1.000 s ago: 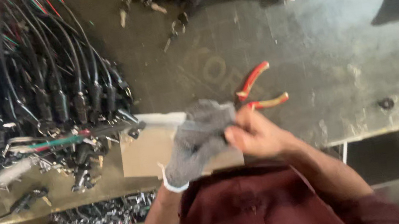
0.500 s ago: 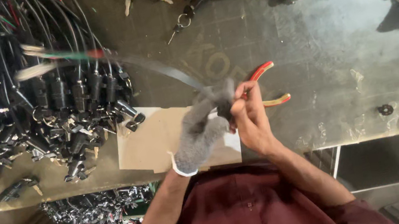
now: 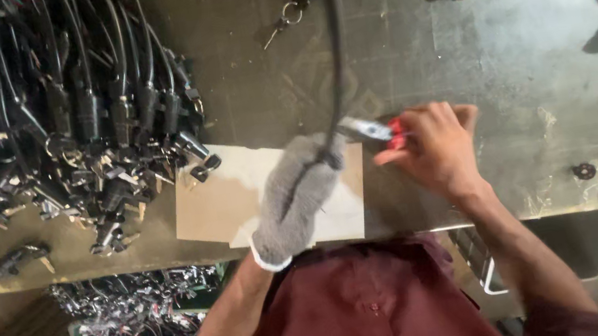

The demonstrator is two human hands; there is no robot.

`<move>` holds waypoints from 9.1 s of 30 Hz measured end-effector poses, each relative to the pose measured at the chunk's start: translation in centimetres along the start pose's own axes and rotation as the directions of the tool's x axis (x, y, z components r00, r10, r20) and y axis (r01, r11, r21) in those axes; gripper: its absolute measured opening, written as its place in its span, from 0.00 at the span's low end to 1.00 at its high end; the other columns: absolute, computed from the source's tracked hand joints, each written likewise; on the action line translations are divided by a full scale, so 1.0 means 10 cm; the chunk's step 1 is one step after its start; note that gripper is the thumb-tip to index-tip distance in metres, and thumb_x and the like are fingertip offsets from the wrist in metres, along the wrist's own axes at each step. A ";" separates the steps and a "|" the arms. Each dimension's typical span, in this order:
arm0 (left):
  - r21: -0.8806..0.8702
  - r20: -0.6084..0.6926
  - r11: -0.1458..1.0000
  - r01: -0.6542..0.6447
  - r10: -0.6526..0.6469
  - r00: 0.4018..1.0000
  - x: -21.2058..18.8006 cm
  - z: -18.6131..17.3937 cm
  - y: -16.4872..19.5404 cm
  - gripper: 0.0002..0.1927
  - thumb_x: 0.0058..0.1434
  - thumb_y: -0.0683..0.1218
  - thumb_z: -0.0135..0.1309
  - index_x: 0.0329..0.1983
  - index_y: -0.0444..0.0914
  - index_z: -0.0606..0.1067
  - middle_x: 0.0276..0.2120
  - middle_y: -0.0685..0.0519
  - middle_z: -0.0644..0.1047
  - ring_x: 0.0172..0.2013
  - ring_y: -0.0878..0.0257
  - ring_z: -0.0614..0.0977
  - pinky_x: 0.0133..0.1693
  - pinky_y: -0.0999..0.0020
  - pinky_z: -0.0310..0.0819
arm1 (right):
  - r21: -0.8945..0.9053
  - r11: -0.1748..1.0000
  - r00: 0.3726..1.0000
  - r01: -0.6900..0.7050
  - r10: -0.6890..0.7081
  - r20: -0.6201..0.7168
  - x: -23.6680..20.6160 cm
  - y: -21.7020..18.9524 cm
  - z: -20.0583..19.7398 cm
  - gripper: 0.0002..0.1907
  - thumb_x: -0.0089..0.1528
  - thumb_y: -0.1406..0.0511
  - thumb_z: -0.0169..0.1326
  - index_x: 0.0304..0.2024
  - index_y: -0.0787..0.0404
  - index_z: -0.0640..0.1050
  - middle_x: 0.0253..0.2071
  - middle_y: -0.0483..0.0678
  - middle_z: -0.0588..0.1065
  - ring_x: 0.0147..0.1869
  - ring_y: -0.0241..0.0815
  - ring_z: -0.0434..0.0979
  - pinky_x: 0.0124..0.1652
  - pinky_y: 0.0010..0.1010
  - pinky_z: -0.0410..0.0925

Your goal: The person repeatedly picks up black wire harnesses with exposed inner wires, positions a connector housing over the wires, and uses red-handled pliers to crimp the connector onto each harness. Finished harnesses are placed on the table to the right.

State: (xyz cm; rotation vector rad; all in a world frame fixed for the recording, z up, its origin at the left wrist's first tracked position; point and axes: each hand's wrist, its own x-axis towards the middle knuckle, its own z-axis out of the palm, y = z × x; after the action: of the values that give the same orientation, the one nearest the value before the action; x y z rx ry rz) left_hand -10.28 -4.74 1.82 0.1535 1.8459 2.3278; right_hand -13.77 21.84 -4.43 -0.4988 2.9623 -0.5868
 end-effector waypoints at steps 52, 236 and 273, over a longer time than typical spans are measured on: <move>0.899 -0.030 0.428 -0.098 0.281 0.959 -0.38 0.44 0.12 0.43 0.65 0.44 0.66 0.76 0.33 0.55 0.47 0.46 0.77 0.42 0.48 0.79 0.43 0.53 0.73 | 0.181 0.953 0.970 0.243 -0.232 -0.080 0.11 -0.73 -0.50 0.18 0.44 0.66 0.65 0.34 0.59 0.73 0.33 0.47 0.72 0.37 0.48 0.75 0.32 0.38 0.68; -0.164 0.338 0.974 0.154 -0.091 0.937 -0.28 0.63 0.32 0.19 0.62 0.46 0.62 0.54 0.37 0.71 0.43 0.55 0.76 0.44 0.68 0.77 0.47 0.69 0.74 | 0.996 -0.007 0.978 0.091 -0.190 -0.090 0.14 -1.23 -1.68 0.23 0.70 0.50 0.49 0.31 0.60 0.75 0.29 0.46 0.74 0.34 0.49 0.74 0.54 0.48 0.66; -0.272 -0.276 0.942 -0.196 0.118 0.954 0.14 0.35 0.19 0.18 0.70 0.41 0.63 0.58 0.34 0.71 0.52 0.48 0.78 0.53 0.60 0.80 0.57 0.63 0.78 | 0.659 0.752 1.000 -0.021 0.014 0.016 0.10 -0.67 -0.31 0.21 0.60 0.65 0.63 0.54 0.66 0.74 0.36 0.46 0.74 0.35 0.35 0.72 0.38 0.26 0.68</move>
State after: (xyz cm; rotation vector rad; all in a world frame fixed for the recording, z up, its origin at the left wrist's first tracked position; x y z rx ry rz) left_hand -11.19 -1.56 4.46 -0.0429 1.6060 2.8234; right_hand -13.16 16.79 1.03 -0.3838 2.4777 -1.5319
